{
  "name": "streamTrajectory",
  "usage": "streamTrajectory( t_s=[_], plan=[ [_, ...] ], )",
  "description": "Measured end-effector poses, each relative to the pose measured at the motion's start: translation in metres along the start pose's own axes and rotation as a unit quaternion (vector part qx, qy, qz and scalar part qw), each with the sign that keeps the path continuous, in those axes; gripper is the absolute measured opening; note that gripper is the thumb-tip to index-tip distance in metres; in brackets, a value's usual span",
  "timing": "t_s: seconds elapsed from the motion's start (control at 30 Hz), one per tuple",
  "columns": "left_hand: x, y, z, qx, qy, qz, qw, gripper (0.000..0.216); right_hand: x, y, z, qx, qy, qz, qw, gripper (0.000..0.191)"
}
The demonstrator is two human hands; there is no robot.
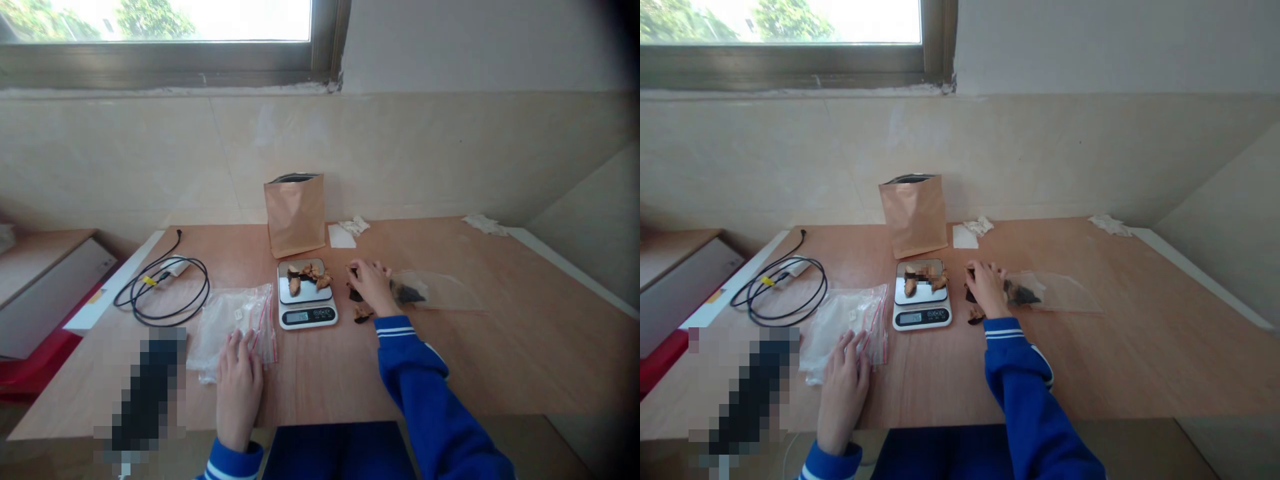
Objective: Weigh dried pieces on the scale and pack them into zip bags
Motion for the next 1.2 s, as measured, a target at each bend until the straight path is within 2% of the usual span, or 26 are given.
streamTrajectory(
  t_s=[0.1,0.23,0.33,0.43,0.57,0.7,0.8,0.97,1.1,1.2],
  plan=[
    [0.0,0.001,0.001,-0.002,0.002,-0.002,1.0,0.038,0.014,0.006,-0.006,0.009,-0.025,0.037,0.999,0.022],
    [0.0,0.001,0.001,-0.001,0.0,-0.002,1.0,0.037,0.034,0.0,-0.015,-0.008,-0.062,0.088,0.994,0.014],
    [0.0,0.001,0.002,0.003,0.002,-0.001,1.0,0.036,0.038,0.003,-0.014,-0.029,-0.057,0.08,0.995,0.014],
    [0.001,0.002,0.001,0.0,0.0,-0.006,1.0,0.038,0.035,-0.003,0.002,-0.071,-0.036,0.066,0.995,0.014],
    [0.001,0.002,0.0,-0.006,-0.003,-0.01,1.0,0.037,0.03,-0.04,0.029,-0.177,-0.033,0.076,0.981,0.016],
    [0.002,0.002,0.001,-0.002,-0.001,-0.006,1.0,0.037,0.039,-0.097,0.026,-0.251,-0.087,0.171,0.949,0.018],
    [0.002,0.001,0.001,0.01,0.003,0.001,1.0,0.038,0.045,-0.118,0.011,-0.231,-0.093,0.204,0.947,0.019],
    [0.003,0.001,0.0,0.019,0.004,0.005,1.0,0.037,0.043,-0.136,-0.004,-0.119,-0.086,0.221,0.964,0.02],
    [0.003,0.001,0.001,0.013,0.004,0.004,1.0,0.037,0.038,-0.134,0.002,-0.092,-0.061,0.201,0.973,0.021],
    [0.003,0.001,0.001,0.014,0.002,0.007,1.0,0.037,0.043,-0.109,0.01,-0.138,-0.039,0.163,0.976,0.021]
  ],
)
Point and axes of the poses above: each hand's wrist, its own x-axis away from the middle knuckle, its own z-axis out of the back of the hand, y = z × x, the point moved 9 cm from there along -x, towards the middle knuckle, and after that the axes turned 4 degrees about y, right-handed, at the moved point
